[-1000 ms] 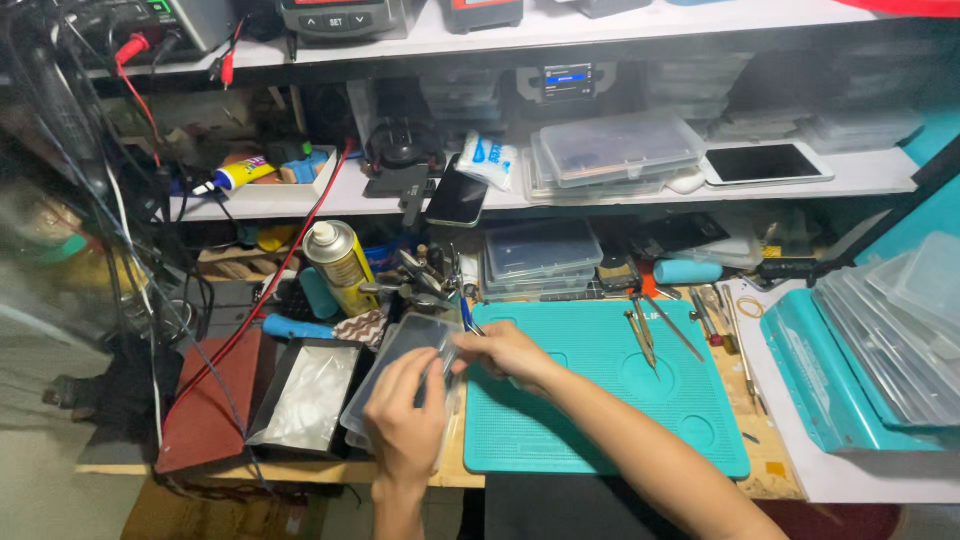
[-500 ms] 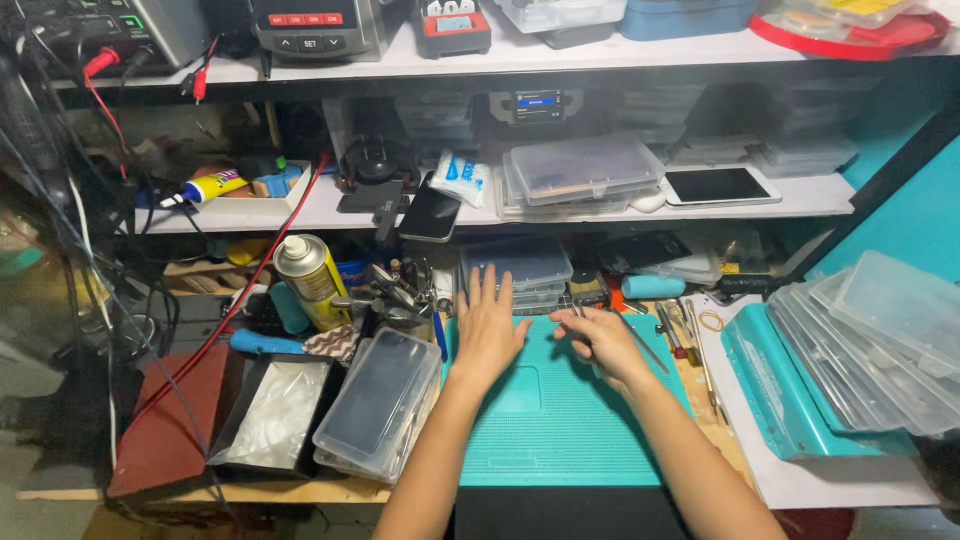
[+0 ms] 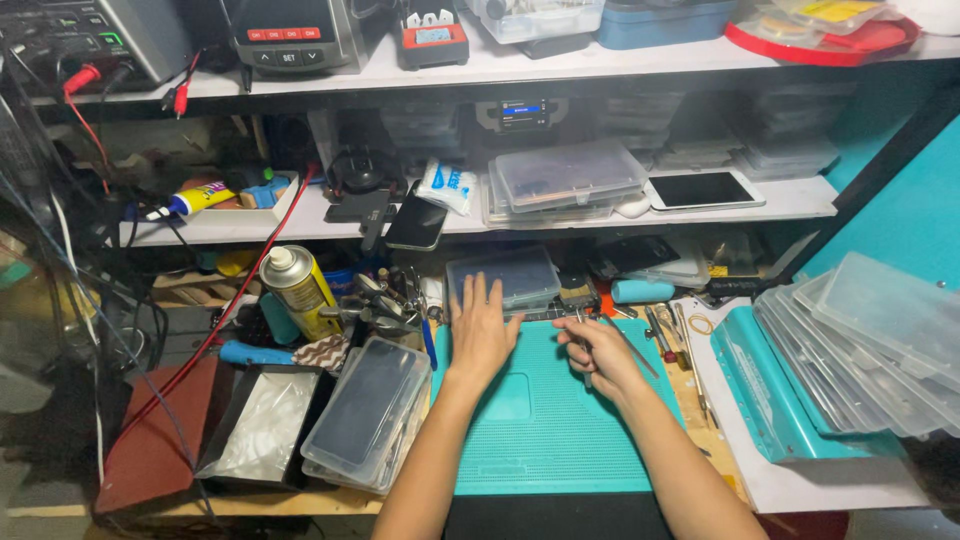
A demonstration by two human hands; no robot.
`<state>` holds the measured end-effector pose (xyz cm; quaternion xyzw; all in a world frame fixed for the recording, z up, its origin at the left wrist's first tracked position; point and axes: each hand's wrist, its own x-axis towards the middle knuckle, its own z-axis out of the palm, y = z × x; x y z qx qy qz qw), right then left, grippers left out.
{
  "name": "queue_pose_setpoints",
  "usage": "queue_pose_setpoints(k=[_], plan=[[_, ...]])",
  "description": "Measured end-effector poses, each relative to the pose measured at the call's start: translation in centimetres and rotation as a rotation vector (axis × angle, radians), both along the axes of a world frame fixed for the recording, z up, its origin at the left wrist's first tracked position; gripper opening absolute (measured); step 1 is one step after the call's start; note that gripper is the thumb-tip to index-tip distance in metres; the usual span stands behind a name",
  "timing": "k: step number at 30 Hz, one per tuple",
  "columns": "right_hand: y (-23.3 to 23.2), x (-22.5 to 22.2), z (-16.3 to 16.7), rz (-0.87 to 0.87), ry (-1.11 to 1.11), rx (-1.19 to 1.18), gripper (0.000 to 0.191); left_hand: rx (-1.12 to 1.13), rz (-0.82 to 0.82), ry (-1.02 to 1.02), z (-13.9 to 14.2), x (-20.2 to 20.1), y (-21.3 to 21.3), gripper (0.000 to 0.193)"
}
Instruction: The person repairs a smartphone at a workbench. They hold the phone frame with its motherboard, pry components loose by hand, set the frame aside, pick up a pink phone back cover and work on it, then transfer parts between the frame and a screen assembly while pressing components into place on the mat.
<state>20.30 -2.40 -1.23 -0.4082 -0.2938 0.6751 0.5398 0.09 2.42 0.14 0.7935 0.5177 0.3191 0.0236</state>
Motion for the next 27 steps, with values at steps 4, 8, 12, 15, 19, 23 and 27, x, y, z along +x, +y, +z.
queue_pose_setpoints(k=[4, 8, 12, 15, 19, 23, 27], plan=[[-0.3, -0.5, 0.3, -0.008, -0.041, -0.004, 0.024, 0.156, -0.121, -0.497, 3.9, 2.0, 0.5, 0.056], [-0.6, -0.8, 0.5, -0.018, -0.125, -0.007, 0.023, -0.049, -0.208, -0.946, 8.4, 4.4, 2.7, 0.074], [-0.6, -0.8, 0.3, -0.01, -0.167, -0.002, 0.023, -0.422, -0.147, -1.331, 11.2, 5.4, 6.3, 0.064], [-0.7, -0.7, 0.1, -0.018, -0.181, 0.001, 0.024, -0.487, -0.204, -1.485, 11.2, 5.2, 7.7, 0.061], [-0.5, 0.1, 0.5, -0.054, -0.079, 0.063, 0.026, -0.487, -0.375, -1.595, 10.4, 4.5, 6.9, 0.06], [-0.8, 1.2, 2.3, -0.153, 0.078, 0.227, 0.034, -0.47, -0.525, -1.565, 8.4, 2.9, 1.9, 0.061], [-2.7, 0.2, 2.7, -0.32, -0.18, 0.479, 0.03, -0.61, -0.594, -1.567, 5.8, 1.6, -4.1, 0.037]])
